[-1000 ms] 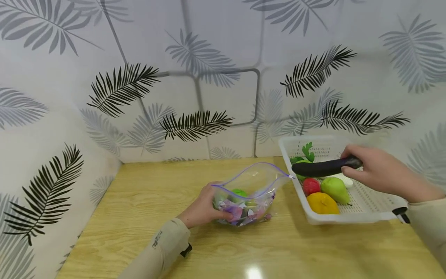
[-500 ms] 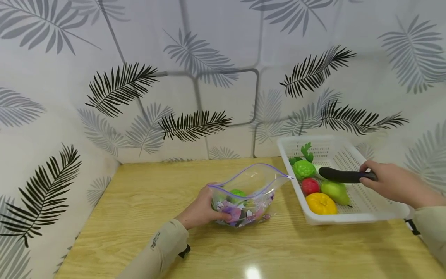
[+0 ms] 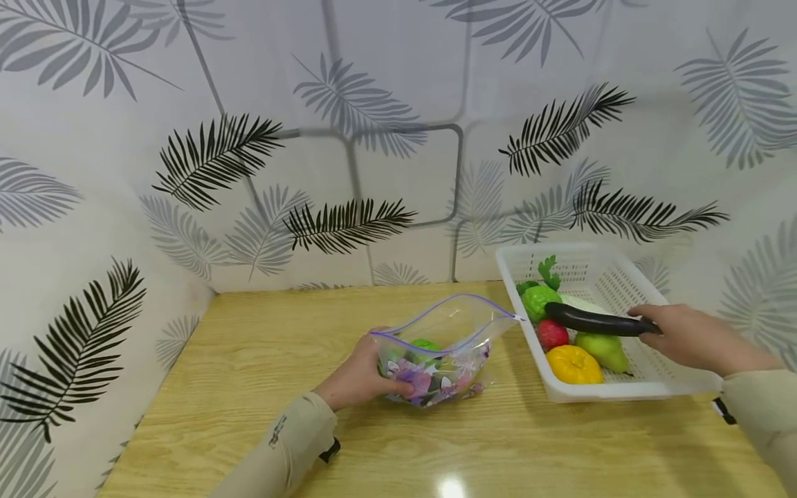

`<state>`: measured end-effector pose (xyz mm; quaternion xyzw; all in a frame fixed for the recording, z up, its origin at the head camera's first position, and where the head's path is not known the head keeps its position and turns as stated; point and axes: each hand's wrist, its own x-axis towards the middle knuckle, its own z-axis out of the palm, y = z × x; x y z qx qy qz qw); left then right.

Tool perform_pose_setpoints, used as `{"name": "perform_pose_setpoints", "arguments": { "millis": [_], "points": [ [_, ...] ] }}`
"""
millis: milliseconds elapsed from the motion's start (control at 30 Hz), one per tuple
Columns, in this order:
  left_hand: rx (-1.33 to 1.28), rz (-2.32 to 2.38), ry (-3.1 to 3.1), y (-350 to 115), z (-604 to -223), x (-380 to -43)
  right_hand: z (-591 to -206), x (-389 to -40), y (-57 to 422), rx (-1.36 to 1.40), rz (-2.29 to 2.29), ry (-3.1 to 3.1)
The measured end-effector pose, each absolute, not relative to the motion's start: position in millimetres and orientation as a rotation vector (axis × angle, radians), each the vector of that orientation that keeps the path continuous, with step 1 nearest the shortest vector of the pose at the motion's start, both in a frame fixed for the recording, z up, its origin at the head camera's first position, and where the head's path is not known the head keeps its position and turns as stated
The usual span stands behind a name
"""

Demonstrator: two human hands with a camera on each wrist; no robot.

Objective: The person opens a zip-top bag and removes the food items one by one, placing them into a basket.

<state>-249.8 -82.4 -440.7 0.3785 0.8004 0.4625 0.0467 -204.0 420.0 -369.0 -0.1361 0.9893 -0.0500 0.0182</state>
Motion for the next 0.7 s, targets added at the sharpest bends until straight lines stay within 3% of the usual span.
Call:
{"name": "perform_pose_setpoints", "arguments": {
  "millis": [267, 700],
  "points": [
    [1.098, 1.411, 2.42, -82, -443, -249, -374, -204, 419, -0.419, -0.199, 3.032],
    [1.221, 1.459, 2.35, -81, -436, -246, -374, -205, 403, -0.463, -0.294, 3.023]
  ]
}}
